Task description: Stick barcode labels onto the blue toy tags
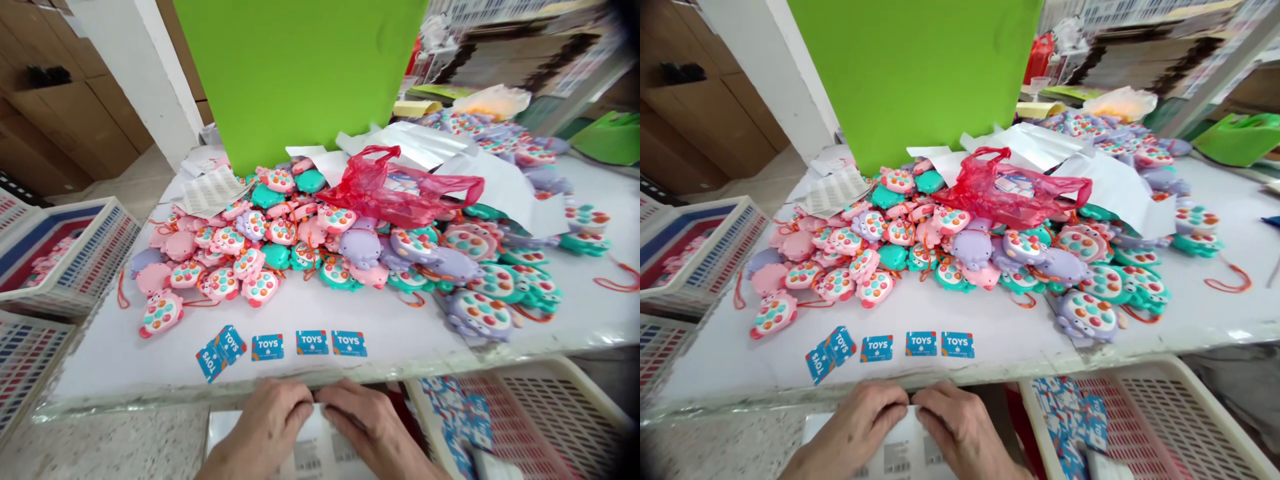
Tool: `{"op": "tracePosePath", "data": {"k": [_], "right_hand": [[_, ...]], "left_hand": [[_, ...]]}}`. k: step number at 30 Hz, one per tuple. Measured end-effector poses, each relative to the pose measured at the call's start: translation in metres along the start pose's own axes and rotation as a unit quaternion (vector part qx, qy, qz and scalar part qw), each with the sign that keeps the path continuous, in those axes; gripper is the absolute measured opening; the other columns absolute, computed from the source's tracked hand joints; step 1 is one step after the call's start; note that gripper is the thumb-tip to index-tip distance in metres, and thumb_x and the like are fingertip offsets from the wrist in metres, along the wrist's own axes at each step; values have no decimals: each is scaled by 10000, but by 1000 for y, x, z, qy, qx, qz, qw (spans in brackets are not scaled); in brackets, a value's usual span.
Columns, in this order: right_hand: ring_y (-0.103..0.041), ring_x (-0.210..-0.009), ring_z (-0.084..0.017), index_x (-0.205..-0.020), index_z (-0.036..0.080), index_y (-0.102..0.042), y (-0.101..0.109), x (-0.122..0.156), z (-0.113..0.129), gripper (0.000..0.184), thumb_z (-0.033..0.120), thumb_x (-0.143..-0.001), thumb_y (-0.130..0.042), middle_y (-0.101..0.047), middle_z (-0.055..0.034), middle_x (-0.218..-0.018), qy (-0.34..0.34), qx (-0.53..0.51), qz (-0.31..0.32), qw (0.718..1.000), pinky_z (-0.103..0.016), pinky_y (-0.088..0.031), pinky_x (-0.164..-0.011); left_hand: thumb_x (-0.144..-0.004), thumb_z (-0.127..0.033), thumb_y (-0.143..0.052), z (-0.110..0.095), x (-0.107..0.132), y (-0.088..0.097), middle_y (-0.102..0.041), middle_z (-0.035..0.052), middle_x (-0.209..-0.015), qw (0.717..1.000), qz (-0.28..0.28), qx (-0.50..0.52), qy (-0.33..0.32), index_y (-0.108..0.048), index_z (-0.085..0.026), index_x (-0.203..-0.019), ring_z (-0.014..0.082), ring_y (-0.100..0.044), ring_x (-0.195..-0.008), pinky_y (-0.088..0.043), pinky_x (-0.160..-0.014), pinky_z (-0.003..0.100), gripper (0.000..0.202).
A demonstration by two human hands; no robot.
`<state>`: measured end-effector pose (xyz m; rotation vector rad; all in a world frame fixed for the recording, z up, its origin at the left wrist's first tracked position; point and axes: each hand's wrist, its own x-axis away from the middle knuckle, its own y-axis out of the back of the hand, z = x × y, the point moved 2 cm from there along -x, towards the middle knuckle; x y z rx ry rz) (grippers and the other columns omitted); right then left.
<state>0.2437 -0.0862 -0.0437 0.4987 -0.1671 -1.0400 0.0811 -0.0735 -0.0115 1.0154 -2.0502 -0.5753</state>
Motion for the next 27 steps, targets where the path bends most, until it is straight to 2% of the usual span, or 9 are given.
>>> {"op": "tracePosePath", "data": {"k": [3, 6, 10, 12, 15, 18, 20, 23, 27], "right_hand": [[-618, -793, -149, -971, 200, -620, -4, 2, -1, 192, 197, -934, -432, -645, -51, -899, 68, 40, -38, 996, -217, -504, -699], [-609, -838, -173, -997, 173, -614, -6, 7, -2, 206, 169, -932, -419, -644, -84, -921, 149, 104, -81, 980, -260, -525, -729], [-604, -876, -185, -949, 182, -621, -7, 14, -6, 225, 185, -939, -396, -656, -86, -920, 171, 118, -94, 974, -301, -528, -787], [-610, -907, -190, -1011, 192, -610, -5, 17, -8, 207, 208, -931, -419, -661, -84, -954, 133, 110, -98, 980, -298, -526, -805], [-639, -875, -193, -1065, 196, -597, -1, 18, -12, 217, 285, -890, -506, -677, -71, -950, 25, 75, -97, 992, -263, -532, -772], [-632, -682, -157, -868, 199, -636, -1, 17, -14, 174, 332, -869, -524, -674, -14, -760, -96, -9, -47, 994, -203, -512, -625], [-586, -599, -134, -752, 189, -620, -3, 17, -14, 217, 327, -873, -504, -635, 12, -661, -148, -54, -17, 987, -179, -466, -554], [-542, -567, -119, -699, 175, -593, -7, 18, -14, 264, 334, -877, -480, -595, 21, -618, -166, -85, -10, 982, -172, -422, -521], [-541, -560, -113, -705, 180, -580, -8, 17, -12, 290, 328, -909, -436, -581, 23, -611, -152, -81, -7, 985, -165, -427, -515]], "left_hand": [[-846, -151, -467, 4, 0, -3, -619, -7, -639, 1000, -5, 6, 1, -607, -170, -667, 141, -548, -632, -342, -591, 217, 229], [-843, -155, -460, 7, 2, -6, -623, 2, -657, 1000, -3, 6, 6, -605, -172, -681, 151, -553, -656, -345, -602, 220, 218], [-857, -176, -421, 5, 4, -5, -627, 29, -697, 1000, 5, 3, 11, -593, -168, -691, 174, -557, -702, -356, -636, 235, 239], [-860, -184, -403, 4, 4, -2, -620, 35, -709, 1000, 3, 0, 13, -580, -168, -689, 181, -554, -722, -359, -653, 241, 247], [-859, -201, -389, 5, 5, 0, -605, 28, -708, 1000, 4, 5, 16, -568, -172, -682, 177, -545, -724, -360, -656, 237, 254], [-838, -213, -406, 10, 7, 1, -576, -4, -651, 999, 4, 33, 23, -585, -177, -676, 151, -512, -648, -344, -602, 224, 245], [-794, -229, -477, 13, 8, 3, -567, -25, -631, 997, -4, 64, 34, -622, -182, -731, 142, -496, -621, -333, -580, 216, 166], [-732, -232, -553, 15, 11, 5, -592, -31, -654, 992, 6, 112, 48, -660, -183, -806, 138, -506, -631, -334, -582, 206, 138], [-754, -239, -517, 14, 13, 6, -614, -16, -678, 989, 34, 137, 48, -665, -170, -732, 138, -516, -648, -326, -572, 203, 165]]}}
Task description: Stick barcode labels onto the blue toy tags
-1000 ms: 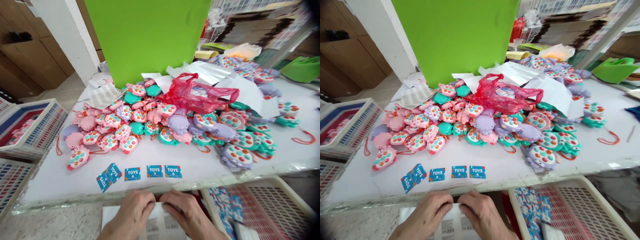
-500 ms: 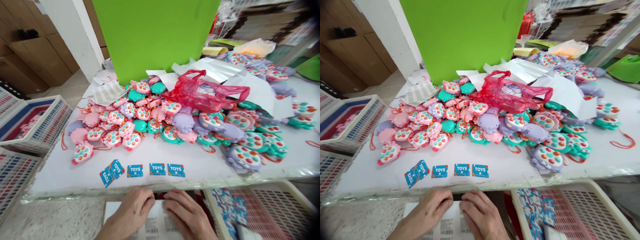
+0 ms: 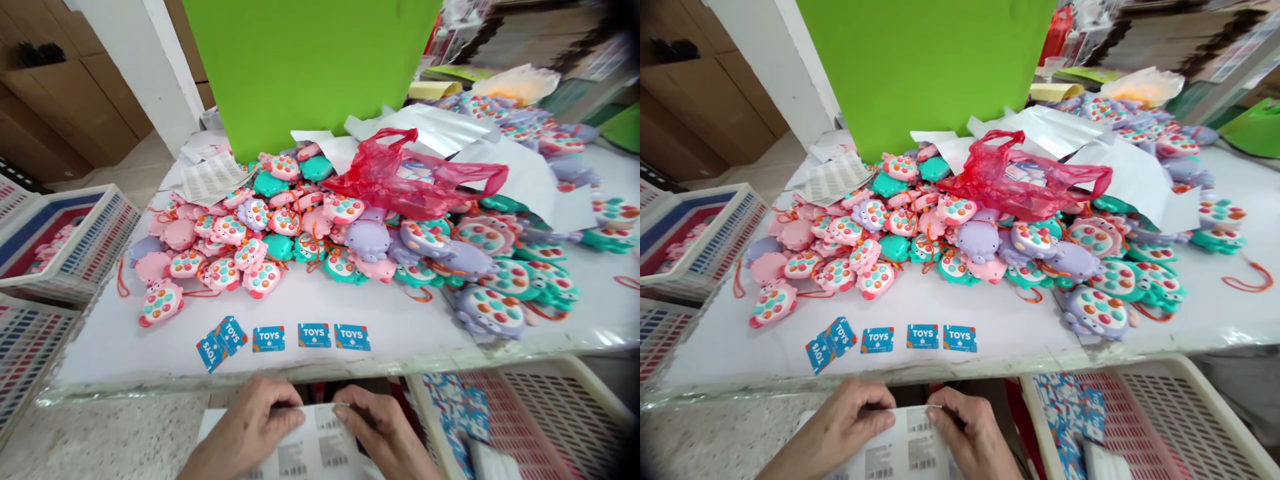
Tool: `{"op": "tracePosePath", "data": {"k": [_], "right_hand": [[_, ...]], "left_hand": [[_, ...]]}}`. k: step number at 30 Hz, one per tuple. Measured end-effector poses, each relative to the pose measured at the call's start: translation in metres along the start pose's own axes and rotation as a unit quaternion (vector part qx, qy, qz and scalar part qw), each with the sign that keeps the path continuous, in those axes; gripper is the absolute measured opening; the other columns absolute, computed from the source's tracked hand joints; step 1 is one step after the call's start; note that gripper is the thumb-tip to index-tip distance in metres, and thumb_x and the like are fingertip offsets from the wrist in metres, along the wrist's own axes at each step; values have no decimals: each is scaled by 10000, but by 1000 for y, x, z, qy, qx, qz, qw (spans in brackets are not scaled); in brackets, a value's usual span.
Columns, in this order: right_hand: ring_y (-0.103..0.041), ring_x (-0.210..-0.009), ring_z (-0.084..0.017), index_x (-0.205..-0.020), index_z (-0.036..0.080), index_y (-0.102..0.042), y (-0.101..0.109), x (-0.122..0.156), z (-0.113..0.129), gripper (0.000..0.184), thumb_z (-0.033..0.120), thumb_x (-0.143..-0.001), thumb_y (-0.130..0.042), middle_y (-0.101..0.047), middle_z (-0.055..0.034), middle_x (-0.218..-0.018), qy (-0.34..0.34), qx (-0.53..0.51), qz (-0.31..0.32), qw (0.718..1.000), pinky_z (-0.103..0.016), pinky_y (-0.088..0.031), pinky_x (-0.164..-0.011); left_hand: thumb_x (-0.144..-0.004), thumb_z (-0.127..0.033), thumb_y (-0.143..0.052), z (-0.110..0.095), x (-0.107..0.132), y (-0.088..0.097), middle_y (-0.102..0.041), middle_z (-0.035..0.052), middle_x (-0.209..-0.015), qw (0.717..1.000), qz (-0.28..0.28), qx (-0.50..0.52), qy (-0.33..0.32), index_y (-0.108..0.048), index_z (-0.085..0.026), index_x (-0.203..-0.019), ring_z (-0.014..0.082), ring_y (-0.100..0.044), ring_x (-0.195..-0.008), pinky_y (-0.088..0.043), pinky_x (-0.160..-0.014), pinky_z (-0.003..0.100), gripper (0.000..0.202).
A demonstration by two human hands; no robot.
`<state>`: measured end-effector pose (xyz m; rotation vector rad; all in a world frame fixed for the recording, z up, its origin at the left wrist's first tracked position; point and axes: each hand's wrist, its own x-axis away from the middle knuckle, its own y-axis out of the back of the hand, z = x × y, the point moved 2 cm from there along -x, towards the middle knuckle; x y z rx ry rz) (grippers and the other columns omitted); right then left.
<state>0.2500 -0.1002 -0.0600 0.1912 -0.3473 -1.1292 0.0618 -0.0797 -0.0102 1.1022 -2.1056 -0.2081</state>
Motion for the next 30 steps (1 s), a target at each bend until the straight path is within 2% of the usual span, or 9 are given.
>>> {"op": "tracePosePath", "data": {"k": [2, 5, 8, 10, 15, 21, 24, 26, 30], "right_hand": [[-593, -650, -128, -809, 188, -604, 1, -1, 2, 223, 282, -918, -434, -630, -2, -724, 40, 24, -15, 999, -171, -469, -589], [-627, -810, -150, -991, 205, -604, 1, -2, 2, 178, 196, -913, -443, -649, -52, -927, 145, 80, -53, 985, -203, -506, -714], [-619, -884, -177, -1063, 198, -593, 0, 0, -4, 232, 145, -910, -427, -641, -84, -981, 245, 152, -98, 953, -254, -525, -750], [-604, -947, -203, -1099, 188, -587, -1, 2, -11, 266, 129, -908, -412, -642, -100, -1016, 282, 210, -117, 929, -302, -527, -789], [-578, -1015, -236, -1056, 190, -617, -3, 8, -21, 266, 160, -921, -389, -655, -97, -1034, 307, 289, -121, 899, -351, -525, -819], [-589, -964, -205, -1060, 179, -590, 1, 2, -3, 211, 192, -930, -425, -641, -99, -1016, 271, 216, -127, 929, -310, -532, -812], [-602, -915, -197, -1055, 180, -595, 3, -6, 6, 197, 200, -923, -450, -647, -91, -969, 243, 196, -95, 945, -304, -548, -769], [-608, -890, -194, -1035, 182, -607, 3, -7, 5, 200, 191, -926, -439, -656, -84, -938, 249, 199, -85, 944, -308, -553, -756], [-601, -948, -219, -1056, 188, -613, 0, -1, -9, 244, 176, -926, -407, -662, -99, -992, 288, 247, -125, 917, -348, -547, -780]], "left_hand": [[-785, -250, -477, 3, 0, -1, -588, -16, -651, 1000, -10, -15, -7, -648, -164, -700, 134, -495, -626, -310, -556, 208, 209], [-810, -249, -442, 8, -2, -3, -532, -31, -609, 999, -20, -21, -17, -612, -161, -680, 121, -455, -589, -286, -535, 210, 232], [-817, -252, -425, 11, -5, -6, -475, -42, -586, 999, -27, -13, -18, -569, -160, -650, 115, -424, -570, -266, -519, 212, 239], [-820, -257, -414, 11, -6, -7, -447, -45, -579, 999, -29, -6, -17, -545, -161, -630, 115, -411, -565, -256, -515, 217, 251], [-815, -262, -408, 13, -5, -8, -445, -40, -579, 999, -38, 5, 0, -521, -164, -618, 123, -420, -577, -261, -527, 224, 247], [-812, -258, -408, 13, -6, -9, -436, -41, -569, 999, -35, 3, -11, -494, -170, -604, 124, -421, -579, -263, -535, 225, 242], [-803, -244, -417, 10, -7, -10, -452, -38, -583, 999, -31, 9, -21, -483, -172, -602, 125, -430, -595, -274, -544, 218, 224], [-808, -244, -411, 9, -7, -10, -440, -42, -577, 999, -33, 12, -19, -483, -171, -602, 120, -415, -581, -268, -536, 219, 230], [-816, -251, -405, 9, -6, -10, -415, -49, -561, 999, -35, 12, -8, -495, -168, -603, 115, -389, -559, -257, -525, 224, 246]]}}
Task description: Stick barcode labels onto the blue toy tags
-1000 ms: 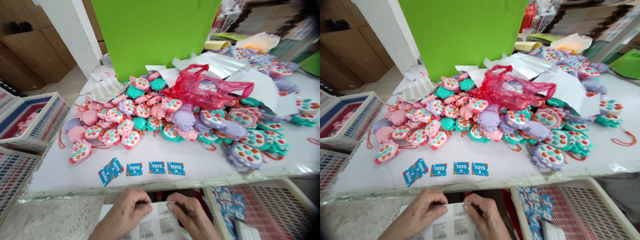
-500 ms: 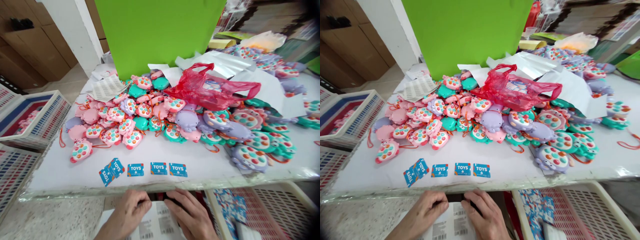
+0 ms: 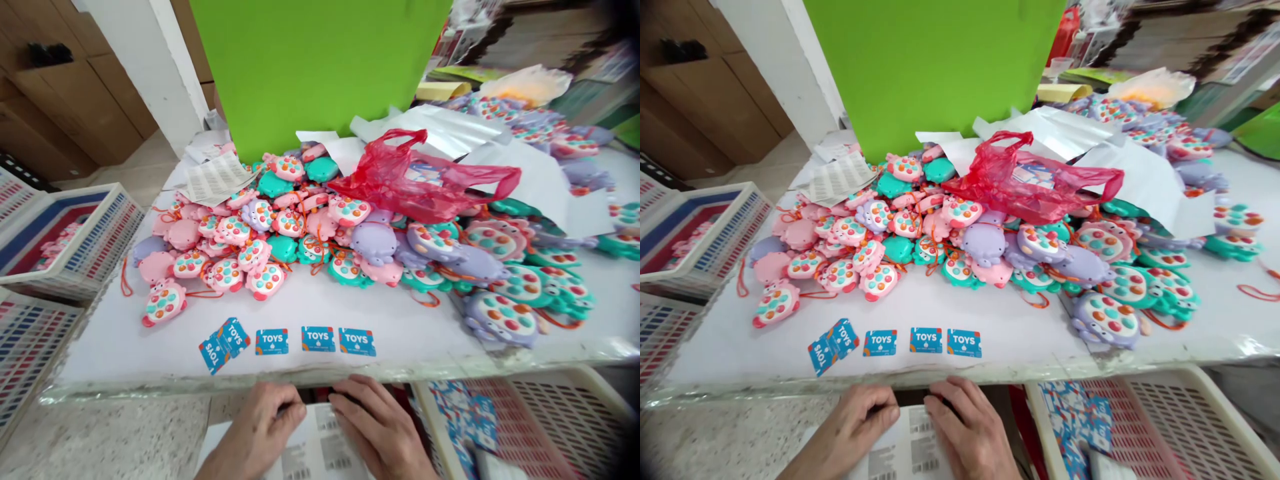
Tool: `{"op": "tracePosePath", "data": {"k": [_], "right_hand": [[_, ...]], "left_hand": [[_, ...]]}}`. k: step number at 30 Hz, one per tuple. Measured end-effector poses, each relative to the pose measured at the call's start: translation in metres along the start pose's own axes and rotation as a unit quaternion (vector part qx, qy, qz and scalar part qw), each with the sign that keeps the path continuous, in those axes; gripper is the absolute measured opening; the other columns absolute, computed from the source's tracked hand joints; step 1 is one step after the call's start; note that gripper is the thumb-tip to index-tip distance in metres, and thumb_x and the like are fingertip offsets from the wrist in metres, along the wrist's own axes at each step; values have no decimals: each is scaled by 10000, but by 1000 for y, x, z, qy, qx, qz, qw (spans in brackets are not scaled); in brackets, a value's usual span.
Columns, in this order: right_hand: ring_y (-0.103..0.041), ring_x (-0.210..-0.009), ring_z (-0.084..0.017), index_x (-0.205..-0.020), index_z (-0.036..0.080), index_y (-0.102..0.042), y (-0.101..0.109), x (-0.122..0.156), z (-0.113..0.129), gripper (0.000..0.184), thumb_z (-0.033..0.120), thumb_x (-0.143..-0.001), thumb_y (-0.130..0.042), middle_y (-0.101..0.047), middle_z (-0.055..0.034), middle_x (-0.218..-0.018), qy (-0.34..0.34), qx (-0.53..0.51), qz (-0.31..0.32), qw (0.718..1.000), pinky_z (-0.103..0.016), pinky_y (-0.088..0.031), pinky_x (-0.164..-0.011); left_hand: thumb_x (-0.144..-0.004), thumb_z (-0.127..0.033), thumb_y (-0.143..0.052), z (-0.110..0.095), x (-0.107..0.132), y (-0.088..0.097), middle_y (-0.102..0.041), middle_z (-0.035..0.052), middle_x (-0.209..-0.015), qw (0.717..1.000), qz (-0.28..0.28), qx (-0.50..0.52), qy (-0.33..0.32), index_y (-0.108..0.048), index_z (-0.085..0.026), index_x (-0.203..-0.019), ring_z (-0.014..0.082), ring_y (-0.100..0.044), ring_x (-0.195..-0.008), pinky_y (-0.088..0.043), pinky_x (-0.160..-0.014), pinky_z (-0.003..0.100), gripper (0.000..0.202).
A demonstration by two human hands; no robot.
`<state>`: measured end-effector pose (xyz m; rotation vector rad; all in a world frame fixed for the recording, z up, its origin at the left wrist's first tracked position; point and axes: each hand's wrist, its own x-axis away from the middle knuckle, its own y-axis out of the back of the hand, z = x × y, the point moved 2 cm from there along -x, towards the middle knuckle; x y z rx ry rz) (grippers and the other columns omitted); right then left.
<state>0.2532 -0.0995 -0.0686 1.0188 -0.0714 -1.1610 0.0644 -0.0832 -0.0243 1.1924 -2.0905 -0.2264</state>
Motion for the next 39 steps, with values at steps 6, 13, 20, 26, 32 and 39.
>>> {"op": "tracePosePath", "data": {"k": [6, 13, 20, 26, 32, 39], "right_hand": [[-593, -986, -229, -1031, 194, -619, -2, 12, -2, 267, 192, -940, -367, -675, -91, -996, 27, 23, 5, 999, -349, -542, -795], [-569, -1046, -234, -1109, 193, -593, 0, 11, 0, 243, 204, -918, -443, -642, -102, -1084, -23, 17, -11, 1000, -358, -532, -844], [-558, -1045, -247, -1077, 200, -620, 0, 16, -9, 253, 191, -915, -427, -662, -92, -1052, 29, 38, -17, 999, -376, -543, -800], [-572, -1030, -231, -1058, 196, -620, 3, 9, -3, 235, 214, -925, -428, -661, -87, -1045, 10, 27, -12, 1000, -355, -539, -828], [-574, -993, -227, -1058, 181, -608, 0, -1, 2, 224, 189, -930, -425, -656, -96, -1029, 13, 3, 30, 999, -365, -535, -821], [-585, -987, -220, -1053, 183, -606, 0, 11, 0, 242, 201, -945, -389, -669, -90, -1007, 48, 0, 37, 998, -361, -522, -835]], "left_hand": [[-814, -266, -410, 1, 0, -4, -449, -38, -576, 1000, -6, -14, 10, -518, -173, -614, 128, -425, -583, -275, -530, 223, 246], [-822, -283, -387, -1, 2, -3, -463, -31, -584, 1000, -9, -14, 16, -526, -170, -614, 139, -452, -605, -291, -560, 236, 274], [-824, -297, -402, 0, 1, -5, -533, -10, -647, 999, -16, -40, 29, -572, -172, -655, 162, -503, -679, -329, -606, 239, 271], [-809, -269, -422, -1, -4, -7, -551, -16, -648, 999, -4, -28, 33, -585, -167, -654, 154, -507, -670, -330, -590, 225, 247], [-790, -257, -430, -5, -6, -8, -506, -30, -611, 999, 11, -27, 35, -601, -160, -655, 141, -475, -631, -300, -551, 220, 238], [-784, -257, -448, -7, -9, -9, -511, -22, -612, 998, 12, -41, 51, -625, -159, -661, 154, -484, -648, -301, -564, 232, 237]]}}
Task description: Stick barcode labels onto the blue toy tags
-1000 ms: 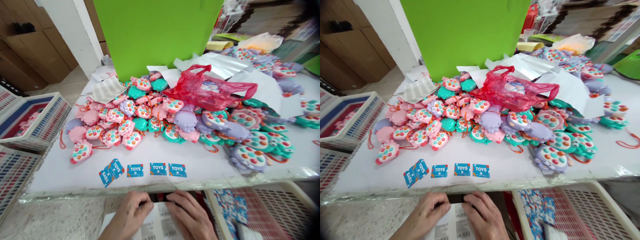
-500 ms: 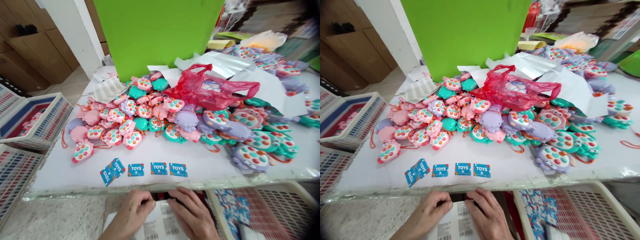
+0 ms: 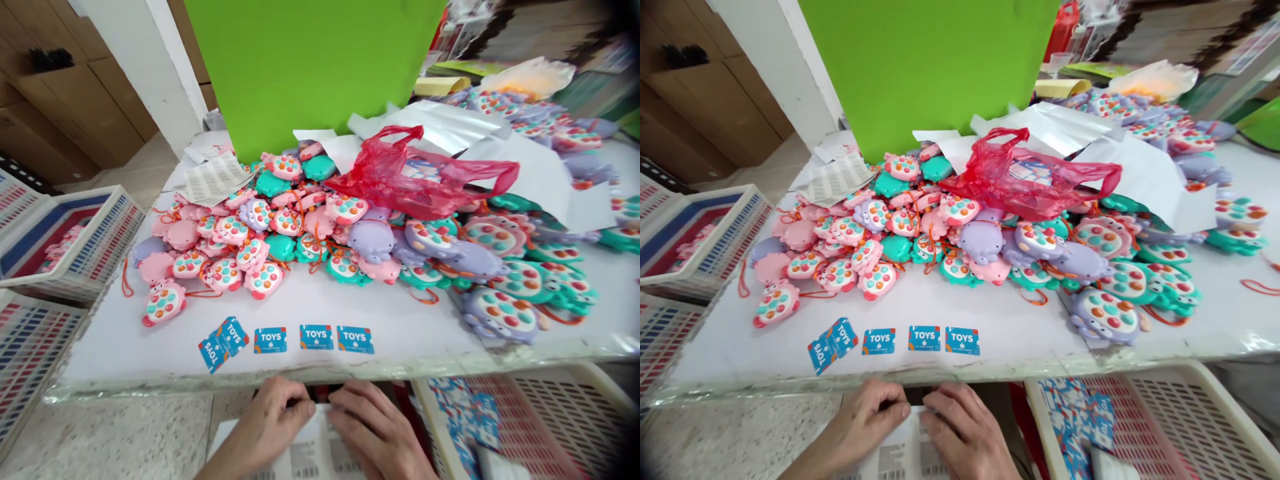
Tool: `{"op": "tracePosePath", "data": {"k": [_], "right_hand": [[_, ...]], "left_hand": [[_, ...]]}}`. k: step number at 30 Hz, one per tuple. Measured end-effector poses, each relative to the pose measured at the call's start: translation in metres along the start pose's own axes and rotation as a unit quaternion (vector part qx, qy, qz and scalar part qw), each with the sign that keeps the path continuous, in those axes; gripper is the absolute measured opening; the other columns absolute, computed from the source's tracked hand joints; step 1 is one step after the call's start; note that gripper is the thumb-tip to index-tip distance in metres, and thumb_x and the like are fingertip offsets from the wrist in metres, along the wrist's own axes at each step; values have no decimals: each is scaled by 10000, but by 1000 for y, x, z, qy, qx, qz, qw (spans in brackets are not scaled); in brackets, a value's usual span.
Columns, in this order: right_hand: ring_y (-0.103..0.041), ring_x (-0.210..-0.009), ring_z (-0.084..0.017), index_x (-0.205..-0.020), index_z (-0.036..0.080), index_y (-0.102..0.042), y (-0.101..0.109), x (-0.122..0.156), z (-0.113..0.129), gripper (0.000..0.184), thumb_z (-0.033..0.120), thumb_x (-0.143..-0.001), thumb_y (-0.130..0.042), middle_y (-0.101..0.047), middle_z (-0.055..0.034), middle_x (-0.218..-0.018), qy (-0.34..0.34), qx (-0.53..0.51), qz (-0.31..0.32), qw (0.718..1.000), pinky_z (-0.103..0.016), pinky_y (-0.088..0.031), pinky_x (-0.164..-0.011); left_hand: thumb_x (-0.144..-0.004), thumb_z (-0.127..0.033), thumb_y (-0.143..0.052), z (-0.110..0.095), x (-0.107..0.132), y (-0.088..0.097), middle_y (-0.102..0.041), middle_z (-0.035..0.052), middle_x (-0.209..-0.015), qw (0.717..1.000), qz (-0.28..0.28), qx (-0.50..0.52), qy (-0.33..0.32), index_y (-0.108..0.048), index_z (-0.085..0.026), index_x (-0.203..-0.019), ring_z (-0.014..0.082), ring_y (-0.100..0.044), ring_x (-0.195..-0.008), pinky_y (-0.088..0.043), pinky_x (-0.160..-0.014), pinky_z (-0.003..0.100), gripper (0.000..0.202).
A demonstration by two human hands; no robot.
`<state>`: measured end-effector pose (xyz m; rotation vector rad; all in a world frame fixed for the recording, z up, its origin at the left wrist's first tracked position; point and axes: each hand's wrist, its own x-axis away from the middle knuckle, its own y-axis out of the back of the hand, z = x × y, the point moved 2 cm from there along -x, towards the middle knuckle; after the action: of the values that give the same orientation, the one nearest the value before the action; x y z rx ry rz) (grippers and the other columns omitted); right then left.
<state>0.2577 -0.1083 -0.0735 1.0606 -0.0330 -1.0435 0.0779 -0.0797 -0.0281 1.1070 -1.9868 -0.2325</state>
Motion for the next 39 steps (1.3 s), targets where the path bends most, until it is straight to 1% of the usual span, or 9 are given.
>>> {"op": "tracePosePath", "data": {"k": [7, 14, 18, 25, 28, 31, 33, 36, 39], "right_hand": [[-568, -1049, -227, -1113, 182, -596, 10, -1, -6, 255, 232, -935, -421, -650, -88, -1084, -45, 40, -19, 998, -335, -523, -859], [-615, -948, -202, -1014, 180, -620, 17, -2, -4, 218, 194, -931, -418, -686, -76, -976, -7, 38, -45, 998, -295, -548, -803], [-602, -981, -217, -1094, 150, -585, 21, -10, -5, 236, 229, -931, -433, -668, -105, -1019, -54, 43, -56, 996, -315, -552, -807], [-619, -933, -208, -930, 200, -622, 27, -9, -1, 176, 190, -918, -446, -684, -74, -950, -21, 17, -56, 998, -301, -550, -789], [-621, -938, -191, -849, 232, -608, 45, -14, -8, 136, 225, -903, -484, -666, -59, -979, -88, -37, -70, 993, -261, -537, -776], [-627, -930, -202, -802, 241, -608, 62, -21, -37, 133, 283, -877, -506, -637, -62, -1049, -237, -72, -73, 966, -295, -522, -775], [-617, -954, -231, -776, 234, -622, 66, -26, -61, 158, 315, -854, -511, -622, -75, -1085, -300, -80, -53, 949, -352, -499, -808], [-581, -1012, -258, -776, 219, -649, 61, -32, -88, 196, 324, -843, -499, -610, -99, -1106, -311, -97, -4, 945, -403, -462, -854], [-556, -1034, -260, -777, 210, -656, 51, -37, -98, 188, 300, -836, -501, -613, -105, -1096, -290, -104, 15, 951, -404, -448, -868]], "left_hand": [[-786, -261, -449, 3, -3, 1, -534, -13, -638, 1000, 1, -15, 2, -620, -155, -674, 163, -501, -677, -314, -580, 231, 230], [-791, -270, -446, 2, -5, 1, -583, 2, -686, 1000, 3, -21, -1, -639, -150, -702, 179, -528, -727, -345, -618, 231, 244], [-808, -274, -429, 2, -6, 2, -609, 2, -720, 1000, -1, -23, -13, -635, -162, -708, 179, -532, -753, -365, -661, 233, 255], [-831, -266, -431, 9, -9, -4, -588, -15, -663, 998, -10, -39, -38, -620, -165, -683, 155, -524, -681, -362, -615, 226, 260], [-863, -225, -408, 4, -9, -9, -599, -1, -685, 993, -31, -74, -85, -606, -160, -704, 158, -540, -685, -381, -638, 239, 262], [-881, -156, -386, -6, -13, -21, -611, 25, -761, 969, -59, -166, -173, -585, -165, -720, 169, -559, -730, -416, -680, 263, 256], [-831, -105, -441, -11, -18, -32, -622, 39, -818, 938, -62, -239, -243, -582, -171, -716, 186, -565, -806, -438, -765, 289, 194], [-714, -76, -545, -13, -28, -47, -631, 96, -1024, 893, -83, -319, -306, -606, -152, -772, 240, -536, -975, -435, -884, 342, 113], [-692, -46, -549, -15, -34, -54, -553, 142, -1230, 881, -114, -338, -311, -613, -124, -808, 252, -531, -990, -476, -841, 340, 154]]}}
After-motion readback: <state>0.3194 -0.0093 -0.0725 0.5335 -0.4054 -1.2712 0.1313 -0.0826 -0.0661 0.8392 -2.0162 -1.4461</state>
